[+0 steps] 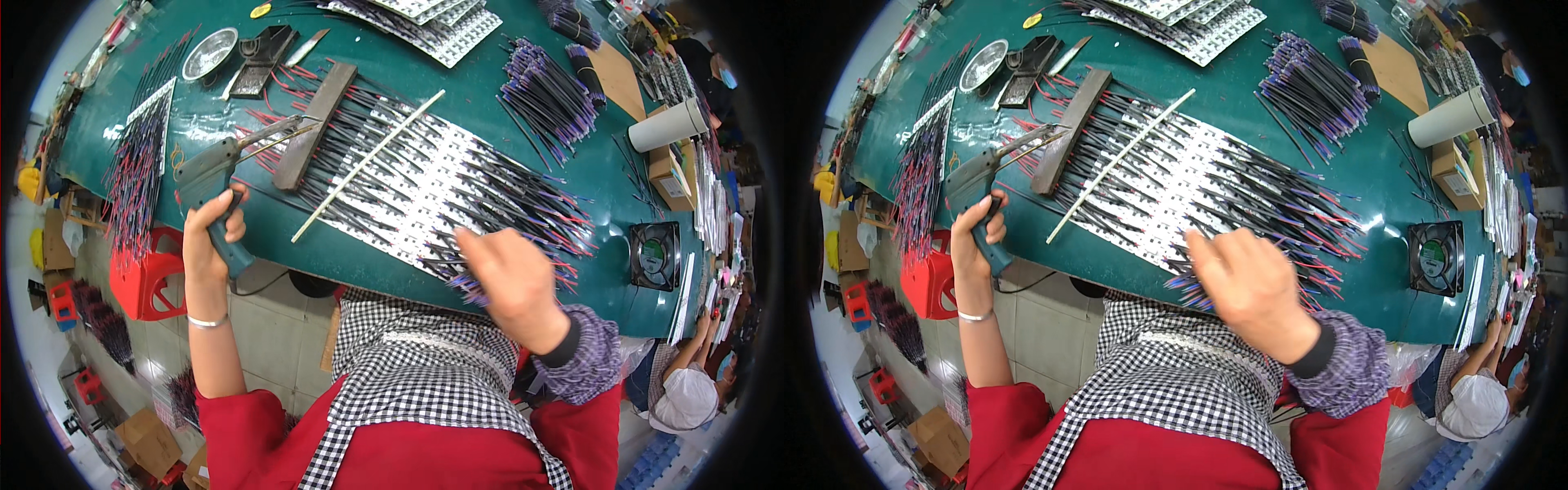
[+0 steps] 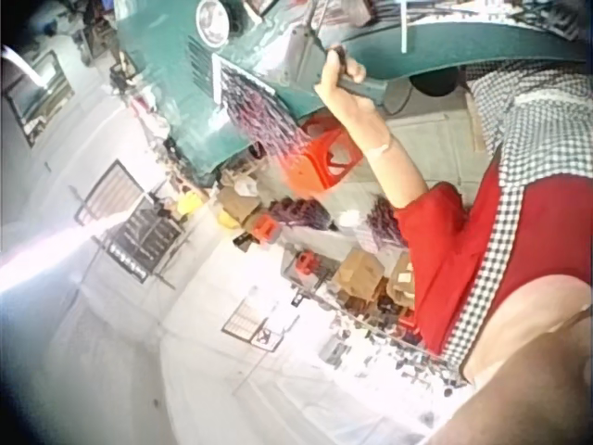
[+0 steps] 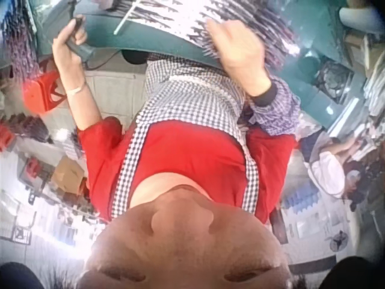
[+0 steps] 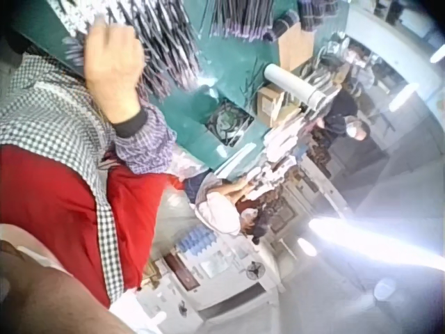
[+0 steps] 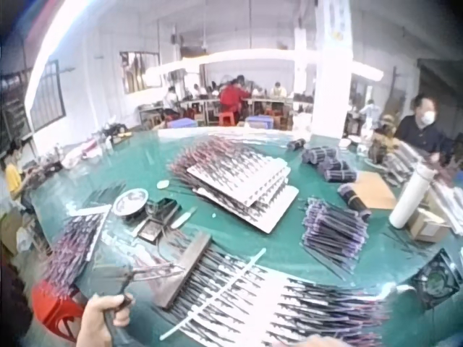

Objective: The person aligns wires on circuit board strips by hand and solders them in place using a soldering tool.

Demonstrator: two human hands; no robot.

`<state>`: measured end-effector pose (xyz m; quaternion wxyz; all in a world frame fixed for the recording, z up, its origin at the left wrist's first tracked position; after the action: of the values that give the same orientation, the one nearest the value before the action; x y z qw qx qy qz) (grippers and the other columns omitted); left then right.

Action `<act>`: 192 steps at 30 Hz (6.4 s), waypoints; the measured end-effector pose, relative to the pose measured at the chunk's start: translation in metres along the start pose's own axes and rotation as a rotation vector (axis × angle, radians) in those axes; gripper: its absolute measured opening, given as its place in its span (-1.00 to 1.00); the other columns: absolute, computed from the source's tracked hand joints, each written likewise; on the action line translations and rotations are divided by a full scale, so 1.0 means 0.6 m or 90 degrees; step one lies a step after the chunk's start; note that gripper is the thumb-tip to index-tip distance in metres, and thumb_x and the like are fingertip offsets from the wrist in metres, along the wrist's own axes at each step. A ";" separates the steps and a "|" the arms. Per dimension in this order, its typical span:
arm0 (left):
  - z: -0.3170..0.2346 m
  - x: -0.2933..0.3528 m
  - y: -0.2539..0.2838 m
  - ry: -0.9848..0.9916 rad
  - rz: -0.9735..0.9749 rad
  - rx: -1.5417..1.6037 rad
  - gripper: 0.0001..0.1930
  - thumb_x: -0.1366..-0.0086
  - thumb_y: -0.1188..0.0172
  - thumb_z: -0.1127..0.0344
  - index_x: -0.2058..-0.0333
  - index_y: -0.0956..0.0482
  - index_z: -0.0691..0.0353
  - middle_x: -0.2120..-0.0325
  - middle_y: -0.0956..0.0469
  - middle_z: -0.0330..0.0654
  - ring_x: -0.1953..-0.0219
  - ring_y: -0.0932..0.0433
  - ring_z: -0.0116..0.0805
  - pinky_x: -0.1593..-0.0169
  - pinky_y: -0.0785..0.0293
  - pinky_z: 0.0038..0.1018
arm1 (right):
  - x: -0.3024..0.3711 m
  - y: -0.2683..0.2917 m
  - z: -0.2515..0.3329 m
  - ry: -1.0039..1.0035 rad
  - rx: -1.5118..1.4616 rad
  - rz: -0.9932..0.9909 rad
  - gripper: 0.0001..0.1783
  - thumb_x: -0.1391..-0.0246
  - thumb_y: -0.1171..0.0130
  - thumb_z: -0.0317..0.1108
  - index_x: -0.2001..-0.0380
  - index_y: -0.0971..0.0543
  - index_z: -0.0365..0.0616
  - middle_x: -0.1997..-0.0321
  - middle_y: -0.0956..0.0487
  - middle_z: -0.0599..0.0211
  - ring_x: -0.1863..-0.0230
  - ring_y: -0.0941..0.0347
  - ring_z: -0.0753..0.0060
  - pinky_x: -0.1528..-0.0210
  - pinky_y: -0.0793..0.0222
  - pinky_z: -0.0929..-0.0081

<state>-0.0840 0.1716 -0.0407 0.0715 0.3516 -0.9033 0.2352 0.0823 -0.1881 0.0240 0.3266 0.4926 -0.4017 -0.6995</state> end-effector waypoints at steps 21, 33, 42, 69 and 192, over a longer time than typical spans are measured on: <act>0.068 0.046 -0.212 -0.460 0.104 -0.985 -0.77 -0.29 -0.25 0.46 0.09 -0.54 0.34 0.21 -0.62 0.05 0.19 -0.60 0.07 0.15 -0.53 -0.24 | -0.104 -0.080 -0.332 -0.291 0.260 0.122 -0.75 0.02 -0.23 -0.46 0.28 -0.41 -0.27 0.22 -0.51 -0.03 0.20 -0.56 -0.10 0.19 -0.52 0.07; 0.092 0.304 -0.064 -0.088 -0.091 -0.607 -0.89 -0.42 -0.08 0.44 0.18 -0.54 0.35 0.60 -0.44 -0.23 0.58 -0.38 -0.55 0.48 -0.28 -0.55 | -0.089 -0.076 -0.358 -0.247 0.217 0.105 -0.77 0.09 -0.15 -0.51 0.30 -0.46 -0.36 0.24 -0.57 -0.17 0.23 -0.58 -0.24 0.16 -0.54 -0.02; 0.134 0.363 -0.061 -0.109 -0.082 -0.681 -0.92 -0.38 -0.15 0.49 0.23 -0.58 0.37 0.60 -0.47 -0.07 0.60 -0.44 -0.36 0.45 -0.36 -0.46 | -0.080 -0.074 -0.359 -0.253 0.155 0.074 -0.71 -0.04 -0.18 -0.43 0.17 -0.44 -0.31 0.21 -0.58 -0.14 0.15 -0.54 -0.23 0.10 -0.47 -0.04; 0.140 0.125 -0.229 -0.556 0.046 -0.646 -0.91 -0.26 -0.30 0.55 0.27 -0.61 0.45 0.46 -0.64 0.01 0.50 -0.64 -0.20 0.40 -0.53 -0.45 | -0.051 -0.056 -0.307 -0.387 -0.081 -0.087 -0.78 -0.09 -0.33 -0.31 0.26 -0.63 -0.21 0.37 -0.66 -0.05 0.31 -0.60 -0.16 0.30 -0.45 0.12; 0.043 0.035 -0.338 0.000 -0.079 -0.043 -0.47 -0.16 -0.36 0.56 -0.12 -0.45 0.35 0.13 -0.58 -0.06 0.39 -0.54 -0.47 0.43 -0.48 -0.51 | -0.089 -0.100 -0.250 -0.017 0.000 -0.010 -0.74 0.12 -0.18 -0.47 0.26 -0.57 -0.19 0.37 -0.44 0.34 0.32 -0.43 0.31 0.37 -0.30 0.39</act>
<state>0.0368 0.0161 0.0187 0.0982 0.4043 -0.8872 0.1997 0.2373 -0.1506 -0.0352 0.3155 0.4864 -0.4021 -0.7086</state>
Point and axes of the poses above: each hand's wrist, its own x-axis away from the middle knuckle, its own y-axis out of the back of the hand, z = x × y, the point moved 1 cm from there along -x, towards the middle knuckle
